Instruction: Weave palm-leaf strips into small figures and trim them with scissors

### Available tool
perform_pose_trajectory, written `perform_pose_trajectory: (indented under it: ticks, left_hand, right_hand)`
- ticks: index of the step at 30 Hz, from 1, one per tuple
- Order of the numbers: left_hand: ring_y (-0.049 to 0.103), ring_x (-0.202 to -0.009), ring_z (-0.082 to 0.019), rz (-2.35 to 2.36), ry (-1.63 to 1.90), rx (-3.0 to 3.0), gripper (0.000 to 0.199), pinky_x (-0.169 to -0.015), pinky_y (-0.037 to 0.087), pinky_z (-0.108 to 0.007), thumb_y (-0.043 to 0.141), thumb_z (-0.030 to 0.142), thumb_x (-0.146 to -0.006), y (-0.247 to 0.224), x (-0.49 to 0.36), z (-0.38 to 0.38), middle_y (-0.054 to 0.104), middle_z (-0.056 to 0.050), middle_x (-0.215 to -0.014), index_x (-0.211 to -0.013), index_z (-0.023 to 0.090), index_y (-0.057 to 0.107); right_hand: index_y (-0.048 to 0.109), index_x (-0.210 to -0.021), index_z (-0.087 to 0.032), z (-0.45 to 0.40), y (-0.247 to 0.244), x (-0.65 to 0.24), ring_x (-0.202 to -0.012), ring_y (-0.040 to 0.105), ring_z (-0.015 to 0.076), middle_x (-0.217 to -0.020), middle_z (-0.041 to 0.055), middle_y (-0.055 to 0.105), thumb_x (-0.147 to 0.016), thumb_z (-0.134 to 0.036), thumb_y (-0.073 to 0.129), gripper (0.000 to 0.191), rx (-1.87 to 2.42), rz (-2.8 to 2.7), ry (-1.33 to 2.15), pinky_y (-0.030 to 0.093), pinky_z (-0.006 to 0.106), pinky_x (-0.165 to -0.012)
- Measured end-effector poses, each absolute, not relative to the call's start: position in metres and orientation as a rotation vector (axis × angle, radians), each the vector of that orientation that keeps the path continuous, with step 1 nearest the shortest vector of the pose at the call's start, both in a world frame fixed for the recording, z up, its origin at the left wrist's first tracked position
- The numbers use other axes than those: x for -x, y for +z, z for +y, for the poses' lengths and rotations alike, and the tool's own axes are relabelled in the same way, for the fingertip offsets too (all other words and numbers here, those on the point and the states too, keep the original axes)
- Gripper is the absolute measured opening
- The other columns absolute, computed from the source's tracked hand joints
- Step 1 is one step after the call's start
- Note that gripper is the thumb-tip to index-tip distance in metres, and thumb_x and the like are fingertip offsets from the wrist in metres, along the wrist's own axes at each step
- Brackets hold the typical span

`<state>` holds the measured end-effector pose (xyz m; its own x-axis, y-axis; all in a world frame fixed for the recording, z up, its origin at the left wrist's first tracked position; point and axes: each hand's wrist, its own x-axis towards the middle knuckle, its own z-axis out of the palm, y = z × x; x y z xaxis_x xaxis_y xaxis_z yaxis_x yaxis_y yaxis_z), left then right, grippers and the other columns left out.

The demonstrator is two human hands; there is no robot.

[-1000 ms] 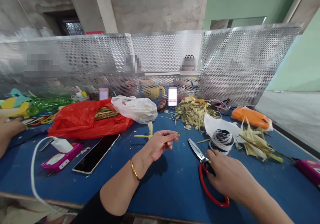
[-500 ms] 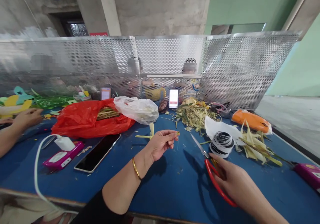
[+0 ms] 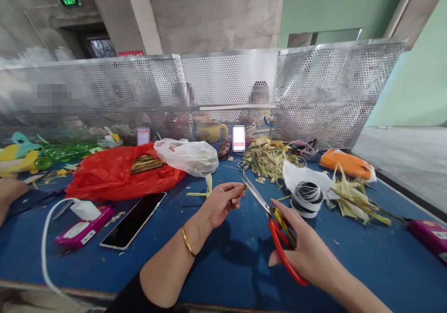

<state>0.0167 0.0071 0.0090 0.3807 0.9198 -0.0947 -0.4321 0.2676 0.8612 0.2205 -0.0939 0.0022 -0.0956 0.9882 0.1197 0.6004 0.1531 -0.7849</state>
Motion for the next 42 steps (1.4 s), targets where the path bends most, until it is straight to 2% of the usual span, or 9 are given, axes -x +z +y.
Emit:
perform_pose_trajectory:
  ticks: [4, 8, 10, 16, 20, 37, 42]
  left_hand:
    - [0.038, -0.044, -0.002, 0.693, 1.029, -0.847, 0.034, -0.044, 0.035, -0.017, 0.089, 0.029, -0.053, 0.009, -0.017, 0.007, 0.057, 0.002, -0.057, -0.075, 0.011, 0.07]
    - [0.037, -0.044, -0.002, 0.699, 1.022, -0.858, 0.035, -0.044, 0.035, -0.017, 0.089, 0.029, -0.052, 0.008, -0.017, 0.007, 0.056, 0.003, -0.056, -0.075, 0.011, 0.07]
    - [0.037, -0.044, -0.002, 0.706, 1.021, -0.87, 0.036, -0.044, 0.035, -0.018, 0.089, 0.03, -0.051, 0.008, -0.017, 0.006, 0.055, 0.003, -0.055, -0.075, 0.011, 0.07]
    - [0.037, -0.044, -0.002, 0.696, 0.987, -0.964, 0.031, -0.045, 0.036, -0.019, 0.086, 0.033, -0.057, 0.007, -0.019, 0.005, 0.056, 0.002, -0.059, -0.067, 0.012, 0.066]
    - [0.037, -0.044, -0.002, 0.697, 0.974, -0.992, 0.031, -0.045, 0.037, -0.019, 0.085, 0.034, -0.058, 0.007, -0.02, 0.004, 0.055, 0.002, -0.059, -0.064, 0.012, 0.064]
    - [0.037, -0.044, -0.002, 0.761, 0.929, -0.935, 0.033, -0.045, 0.036, -0.019, 0.086, 0.034, -0.056, 0.006, -0.019, 0.005, 0.058, 0.001, -0.06, -0.071, 0.011, 0.068]
    - [0.037, -0.046, -0.002, 0.786, 0.959, -0.898, 0.032, -0.046, 0.036, -0.018, 0.086, 0.031, -0.057, 0.007, -0.017, 0.006, 0.061, -0.001, -0.062, -0.074, 0.01, 0.071]
  right_hand:
    - [0.047, -0.134, -0.027, -0.093, 0.002, -0.219, -0.094, 0.059, 0.023, -0.107, 0.0029, 0.055, -0.056, -0.033, 0.08, 0.086, 1.554, -1.851, 0.649, 0.05, 0.033, -0.082]
    - [0.05, -0.13, -0.029, -0.094, 0.004, -0.217, -0.07, 0.057, 0.0166, -0.098, 0.0017, 0.055, -0.071, -0.043, 0.072, 0.065, 1.599, -1.876, 0.568, 0.05, 0.031, -0.066]
    - [0.05, -0.13, -0.029, -0.095, 0.005, -0.217, -0.065, 0.055, 0.0153, -0.096, 0.0016, 0.055, -0.074, -0.045, 0.069, 0.061, 1.598, -1.893, 0.542, 0.049, 0.031, -0.063]
    - [0.052, -0.131, -0.028, -0.097, 0.005, -0.218, -0.078, 0.061, 0.0192, -0.095, 0.003, 0.058, -0.082, -0.044, 0.062, 0.053, 1.543, -1.898, 0.522, 0.051, 0.031, -0.071]
    - [0.052, -0.132, -0.027, -0.096, 0.002, -0.218, -0.079, 0.061, 0.0188, -0.095, 0.0028, 0.059, -0.083, -0.043, 0.061, 0.052, 1.529, -1.909, 0.52, 0.051, 0.029, -0.072]
    - [0.057, -0.127, -0.021, -0.095, -0.003, -0.217, -0.081, 0.065, 0.0193, -0.092, 0.0058, 0.066, -0.088, -0.038, 0.054, 0.042, 1.477, -1.921, 0.509, 0.051, 0.026, -0.072]
    - [0.058, -0.123, -0.024, -0.095, 0.001, -0.227, -0.087, 0.068, 0.0225, -0.104, 0.0069, 0.069, -0.087, -0.041, 0.054, 0.04, 1.676, -1.936, 0.293, 0.051, 0.028, -0.071]
